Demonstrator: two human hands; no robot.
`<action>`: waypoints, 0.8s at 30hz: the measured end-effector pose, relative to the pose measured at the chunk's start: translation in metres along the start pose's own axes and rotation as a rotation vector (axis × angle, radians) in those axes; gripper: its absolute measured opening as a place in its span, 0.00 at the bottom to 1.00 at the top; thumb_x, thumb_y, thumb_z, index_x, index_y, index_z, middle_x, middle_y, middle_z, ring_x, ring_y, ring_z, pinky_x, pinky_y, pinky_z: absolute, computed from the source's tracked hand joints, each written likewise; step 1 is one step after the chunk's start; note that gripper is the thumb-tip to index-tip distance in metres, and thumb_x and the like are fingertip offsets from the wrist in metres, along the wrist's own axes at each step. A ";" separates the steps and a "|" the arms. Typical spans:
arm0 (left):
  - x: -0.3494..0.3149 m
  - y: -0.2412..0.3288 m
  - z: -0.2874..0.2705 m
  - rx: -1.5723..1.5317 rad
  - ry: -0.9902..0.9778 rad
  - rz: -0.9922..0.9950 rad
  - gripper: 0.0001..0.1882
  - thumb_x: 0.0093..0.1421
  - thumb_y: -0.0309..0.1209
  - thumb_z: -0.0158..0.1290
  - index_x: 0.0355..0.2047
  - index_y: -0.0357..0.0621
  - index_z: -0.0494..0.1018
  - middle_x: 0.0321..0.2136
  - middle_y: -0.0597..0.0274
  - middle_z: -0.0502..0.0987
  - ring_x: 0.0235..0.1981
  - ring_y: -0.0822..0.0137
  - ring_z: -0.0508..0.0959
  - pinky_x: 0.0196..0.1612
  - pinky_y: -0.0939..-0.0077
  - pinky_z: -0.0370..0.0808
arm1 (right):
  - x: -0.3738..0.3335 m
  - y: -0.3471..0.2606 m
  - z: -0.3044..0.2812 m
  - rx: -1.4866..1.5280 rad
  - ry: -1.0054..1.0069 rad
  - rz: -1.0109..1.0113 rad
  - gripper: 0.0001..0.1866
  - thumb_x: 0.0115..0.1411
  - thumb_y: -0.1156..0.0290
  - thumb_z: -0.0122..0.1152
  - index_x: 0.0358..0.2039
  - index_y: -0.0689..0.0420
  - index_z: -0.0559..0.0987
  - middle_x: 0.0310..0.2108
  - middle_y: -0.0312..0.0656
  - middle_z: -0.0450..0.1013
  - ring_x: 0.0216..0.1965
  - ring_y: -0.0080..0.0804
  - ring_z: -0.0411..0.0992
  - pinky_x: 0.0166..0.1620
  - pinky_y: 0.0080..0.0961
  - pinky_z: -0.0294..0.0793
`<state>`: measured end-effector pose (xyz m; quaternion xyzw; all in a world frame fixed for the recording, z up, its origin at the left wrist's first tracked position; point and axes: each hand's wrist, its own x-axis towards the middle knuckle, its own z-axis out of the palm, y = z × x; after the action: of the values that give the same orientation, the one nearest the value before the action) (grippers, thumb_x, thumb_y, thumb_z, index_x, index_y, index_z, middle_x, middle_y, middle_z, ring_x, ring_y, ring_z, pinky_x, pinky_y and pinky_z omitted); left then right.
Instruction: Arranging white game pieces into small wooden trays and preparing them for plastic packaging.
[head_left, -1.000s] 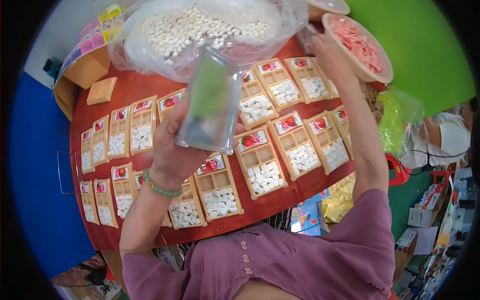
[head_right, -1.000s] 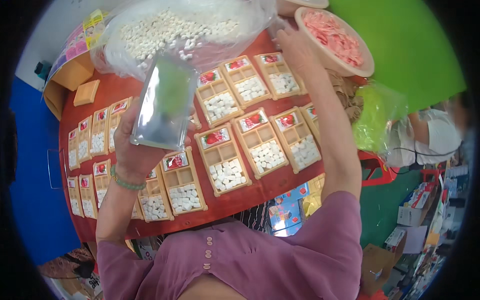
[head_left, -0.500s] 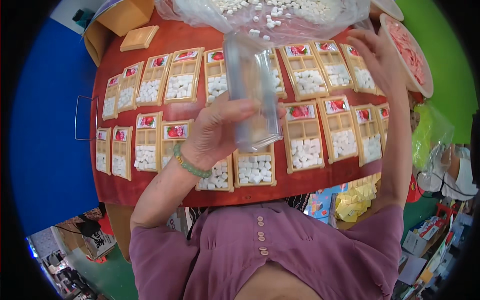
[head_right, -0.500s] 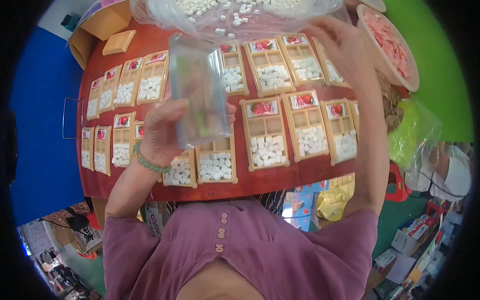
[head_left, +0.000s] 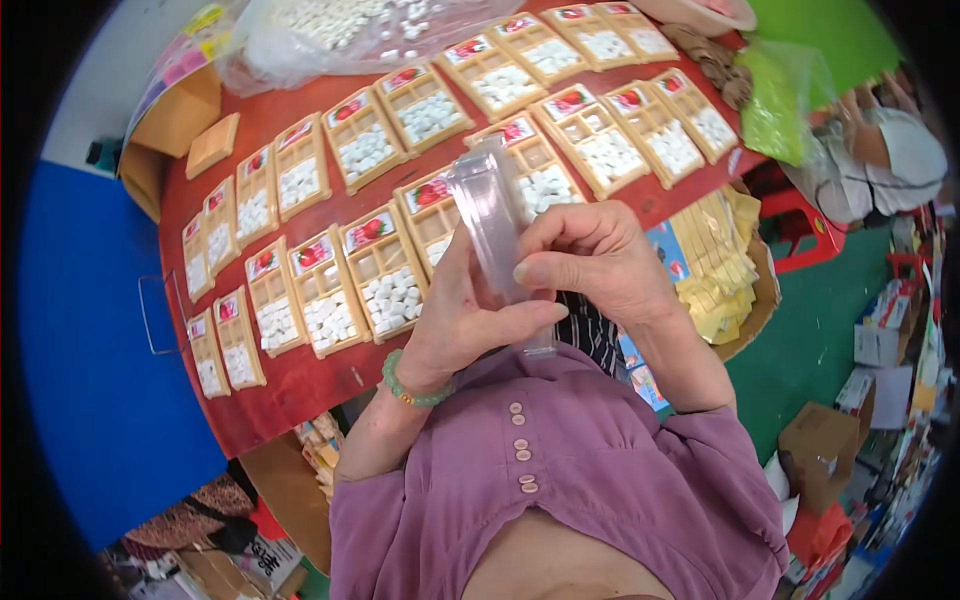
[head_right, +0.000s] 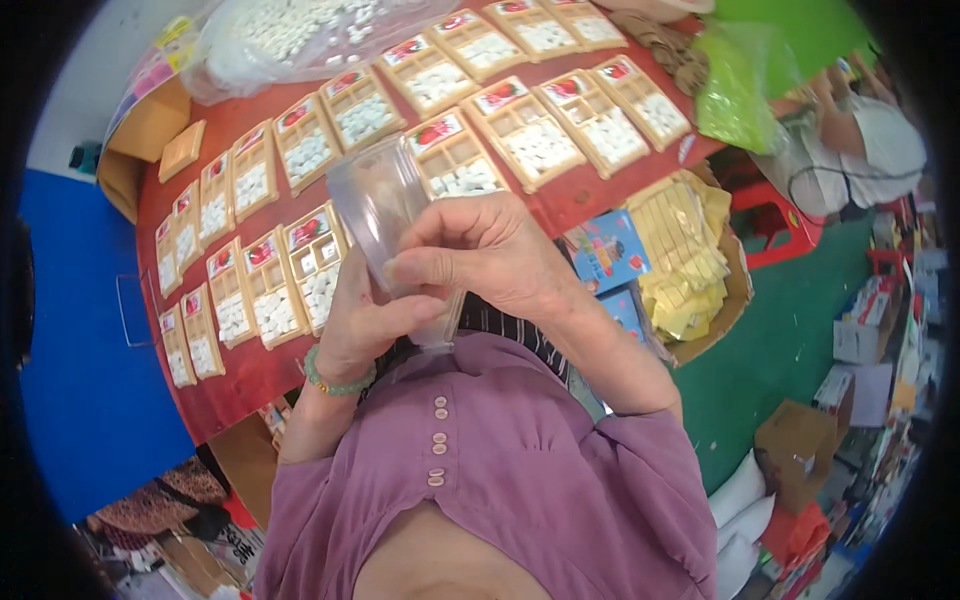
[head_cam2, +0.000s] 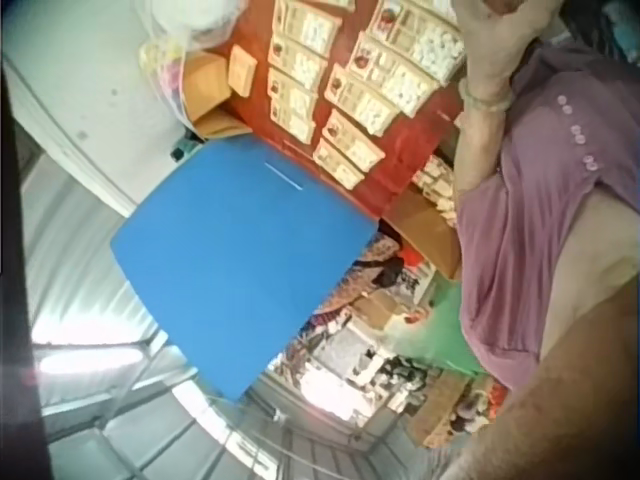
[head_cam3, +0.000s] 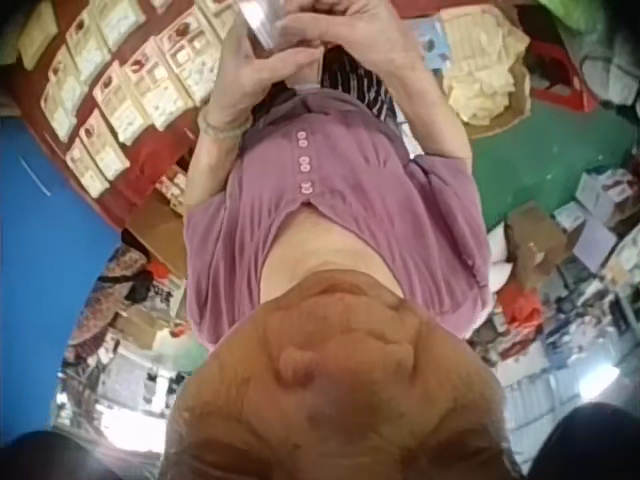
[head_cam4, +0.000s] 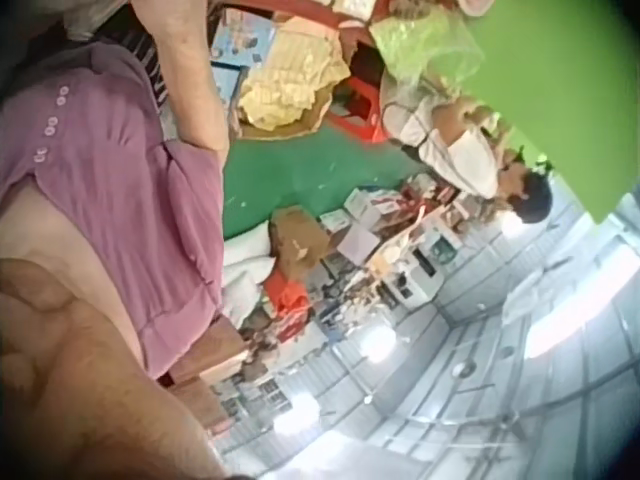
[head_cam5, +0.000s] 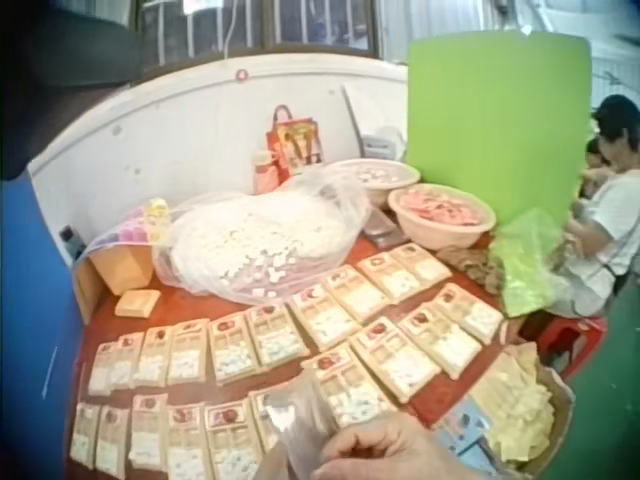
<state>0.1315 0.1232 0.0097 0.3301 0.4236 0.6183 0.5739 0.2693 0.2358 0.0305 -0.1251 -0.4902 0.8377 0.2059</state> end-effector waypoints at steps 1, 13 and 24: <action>-0.002 -0.001 0.001 0.021 -0.045 -0.007 0.37 0.48 0.22 0.65 0.57 0.40 0.60 0.43 0.63 0.72 0.45 0.72 0.75 0.45 0.75 0.76 | -0.007 0.001 -0.001 -0.008 0.017 -0.009 0.04 0.56 0.79 0.66 0.32 0.64 0.81 0.27 0.35 0.77 0.28 0.16 0.73 0.32 0.14 0.72; -0.004 -0.026 0.018 -0.113 -0.166 -0.070 0.37 0.51 0.23 0.64 0.59 0.40 0.58 0.47 0.63 0.69 0.48 0.73 0.73 0.49 0.75 0.74 | -0.048 0.013 -0.016 -0.066 0.155 0.006 0.04 0.58 0.80 0.63 0.34 0.66 0.81 0.27 0.40 0.77 0.27 0.21 0.74 0.31 0.16 0.73; 0.017 -0.042 0.029 -0.155 -0.283 -0.086 0.37 0.51 0.25 0.63 0.59 0.39 0.57 0.44 0.63 0.71 0.45 0.74 0.74 0.49 0.75 0.74 | -0.061 0.015 -0.044 0.063 0.149 -0.018 0.06 0.56 0.80 0.64 0.35 0.65 0.82 0.29 0.43 0.78 0.28 0.24 0.76 0.31 0.18 0.76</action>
<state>0.1730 0.1439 -0.0169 0.3501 0.3032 0.5715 0.6774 0.3383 0.2345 -0.0031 -0.1758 -0.4480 0.8392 0.2531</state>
